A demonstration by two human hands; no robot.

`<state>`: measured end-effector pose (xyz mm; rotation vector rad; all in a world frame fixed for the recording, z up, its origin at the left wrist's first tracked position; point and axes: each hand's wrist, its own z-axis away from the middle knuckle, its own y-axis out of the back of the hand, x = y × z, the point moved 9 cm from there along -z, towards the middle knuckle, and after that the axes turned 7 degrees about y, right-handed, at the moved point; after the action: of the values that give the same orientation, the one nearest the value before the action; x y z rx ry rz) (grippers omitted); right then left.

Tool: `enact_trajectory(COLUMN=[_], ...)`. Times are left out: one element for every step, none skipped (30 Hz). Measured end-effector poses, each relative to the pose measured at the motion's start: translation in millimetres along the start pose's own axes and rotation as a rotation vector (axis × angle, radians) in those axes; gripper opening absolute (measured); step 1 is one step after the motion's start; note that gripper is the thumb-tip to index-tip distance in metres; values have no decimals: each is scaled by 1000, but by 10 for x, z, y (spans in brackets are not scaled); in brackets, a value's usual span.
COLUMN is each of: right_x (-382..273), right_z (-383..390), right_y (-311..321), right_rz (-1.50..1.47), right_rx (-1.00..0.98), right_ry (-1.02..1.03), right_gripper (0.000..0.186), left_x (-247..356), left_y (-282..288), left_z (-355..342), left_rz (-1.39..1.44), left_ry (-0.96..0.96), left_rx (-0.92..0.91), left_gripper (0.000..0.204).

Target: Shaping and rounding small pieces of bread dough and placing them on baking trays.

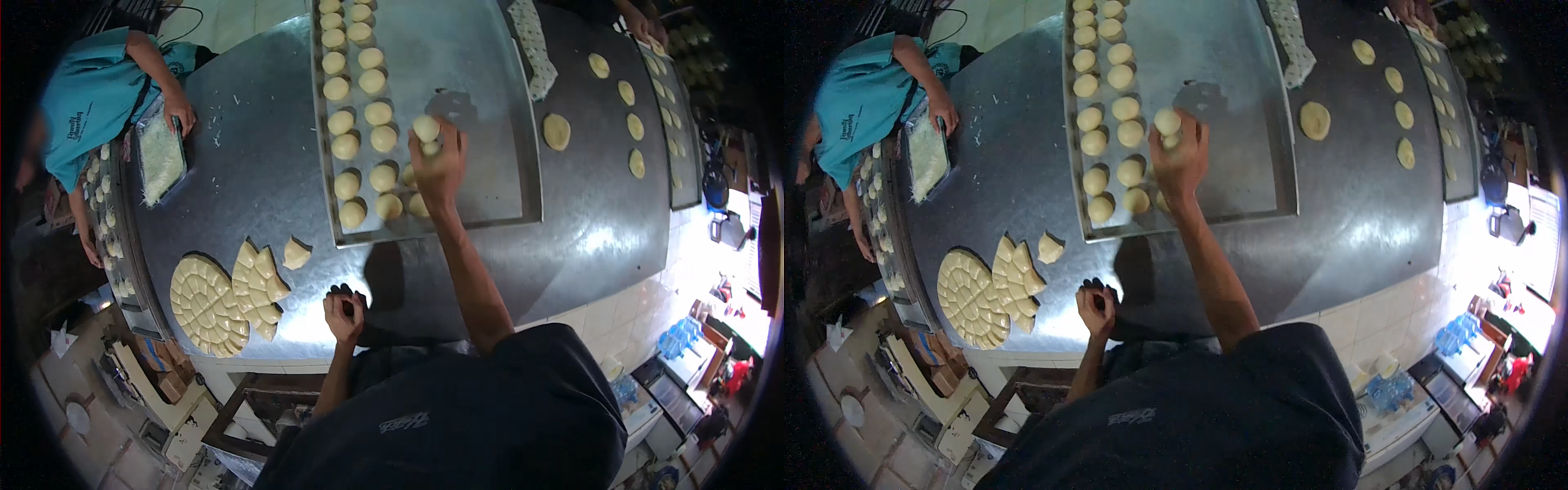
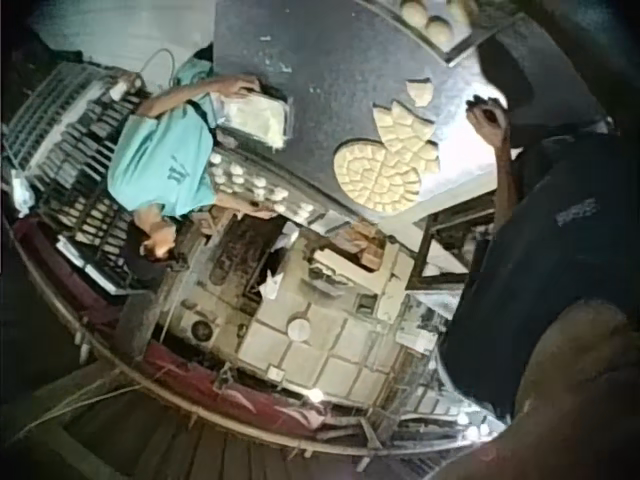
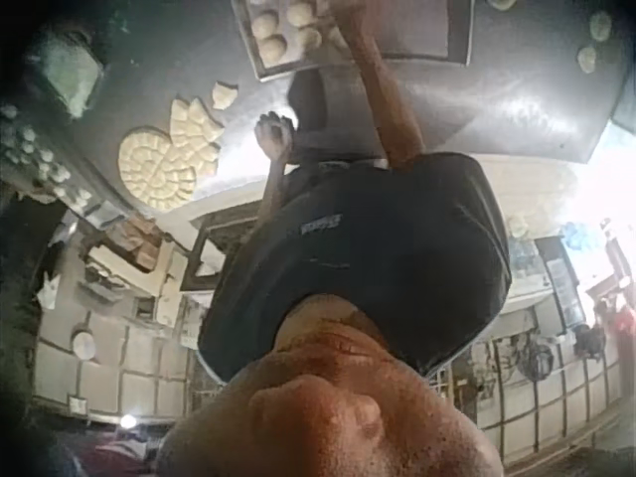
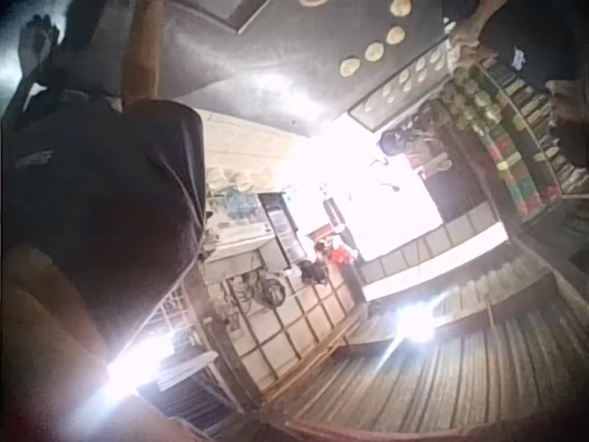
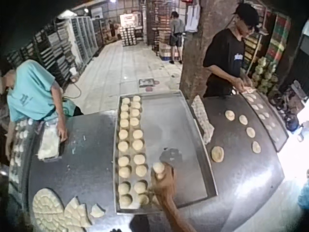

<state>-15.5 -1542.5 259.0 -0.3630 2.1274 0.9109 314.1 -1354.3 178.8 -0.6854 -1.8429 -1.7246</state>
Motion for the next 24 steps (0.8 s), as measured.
enact_trajectory(right_x=[76,156,327,371,405,335,273,244,295,448,565,582,542,501,536,504,366,52,-417,-774,-881,-989,-1318,-1508], right_z=[-101,-160,-173,-208,-197,-153,-85,-40,-44,-4,52,71,91,100,98,55,96,204,264,366,671,1029,1352,1637], right_y=[-126,-256,-410,-539,-593,-616,-509,-433,-386,-413,-450,-481,-488,-491,-480,-405,-387,-440,-419,-361,-570,-810,-963,-1056], right_rz=[-9,-12,104,213,197,189,266,345,351,162,-29,-37,-7,20,9,221,425,379,185,4,-163,-298,-276,-184], right_rx=[35,36,-5,-52,-78,-88,-66,-42,-51,-127,-202,-211,-209,-207,-217,-179,-137,-159,-171,-174,-422,-624,-712,-704], right_ry=[10,10,-27,-62,-74,-70,-79,-87,-79,-157,-236,-229,-165,-101,-100,-3,98,111,144,174,41,22,237,316], right_gripper=[41,41,43,46,50,50,50,51,51,50,49,49,50,50,50,49,48,48,45,42,39,40,36,35], left_x=[-15,-21,-9,-39,-105,-93,-84,-93,-51,-20,-2,-19,-59,-105,-161,-114,-45,-295,-463,-585,-552,-471,-553,-539], left_y=[-18,-40,-55,-44,-83,-54,-48,-32,-26,-18,-24,-23,-9,2,2,31,56,18,101,189,374,577,780,965], left_z=[4,7,9,31,52,55,62,64,39,15,14,3,27,46,53,15,-58,30,82,96,42,-32,-52,-101], left_rz=[28,15,11,3,13,8,-20,-46,-56,-66,-64,-68,-17,31,90,161,258,372,417,471,378,291,166,95], left_ry=[25,37,53,74,101,62,61,60,34,7,15,22,38,52,80,54,49,232,260,274,298,314,202,182], left_rx=[-9,-18,-25,-24,-21,22,14,5,-4,-12,-15,-4,-7,-9,-27,-52,-120,-208,-77,44,79,104,170,236], left_gripper=[14,15,16,17,17,17,17,17,17,17,18,18,19,19,19,17,16,19,21,24,24,23,27,30])
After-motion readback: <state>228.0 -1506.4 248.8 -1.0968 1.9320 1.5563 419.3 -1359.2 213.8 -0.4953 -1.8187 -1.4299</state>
